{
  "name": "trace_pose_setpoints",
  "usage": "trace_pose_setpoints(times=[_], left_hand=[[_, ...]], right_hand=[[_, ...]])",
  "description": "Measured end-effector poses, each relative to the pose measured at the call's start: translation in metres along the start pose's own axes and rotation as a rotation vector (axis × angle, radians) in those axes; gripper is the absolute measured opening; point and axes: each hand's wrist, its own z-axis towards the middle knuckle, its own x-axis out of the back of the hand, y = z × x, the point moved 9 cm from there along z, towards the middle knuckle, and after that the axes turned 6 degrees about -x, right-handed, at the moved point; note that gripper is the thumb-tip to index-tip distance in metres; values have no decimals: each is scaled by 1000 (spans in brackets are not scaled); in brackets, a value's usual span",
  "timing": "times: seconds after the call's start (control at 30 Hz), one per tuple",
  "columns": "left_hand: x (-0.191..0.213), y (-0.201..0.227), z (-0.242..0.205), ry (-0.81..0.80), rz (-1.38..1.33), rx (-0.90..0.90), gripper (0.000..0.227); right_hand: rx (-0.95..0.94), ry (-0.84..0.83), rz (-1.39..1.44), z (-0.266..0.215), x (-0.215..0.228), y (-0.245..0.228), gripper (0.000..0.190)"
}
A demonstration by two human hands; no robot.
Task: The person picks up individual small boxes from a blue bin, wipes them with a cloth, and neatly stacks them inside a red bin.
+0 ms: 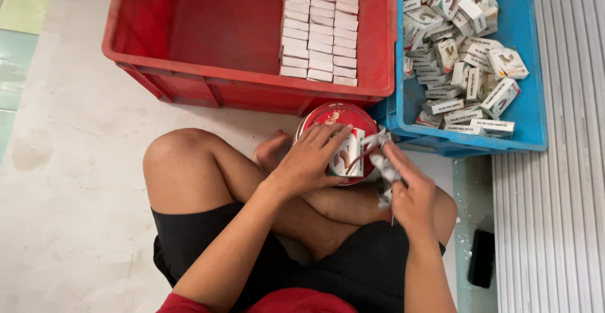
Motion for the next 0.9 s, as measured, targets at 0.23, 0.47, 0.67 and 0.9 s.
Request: trace_pose_setpoints(times=[0.23,0.47,0.67,0.9], left_hand=[[-19,2,5,29,176,-73,100],[-26,-15,10,-99,53,11,112],[-28,-18,16,-164,15,56,114],[-5,-6,16,-87,-72,17,115]], right_hand=[[221,-205,-396,-49,-42,-24,72],[51,-228,-491,-32,-64,-7,77],[-67,-206,-487,19,-70,32,77],[-193,-206,-264,64,-61,51,83]])
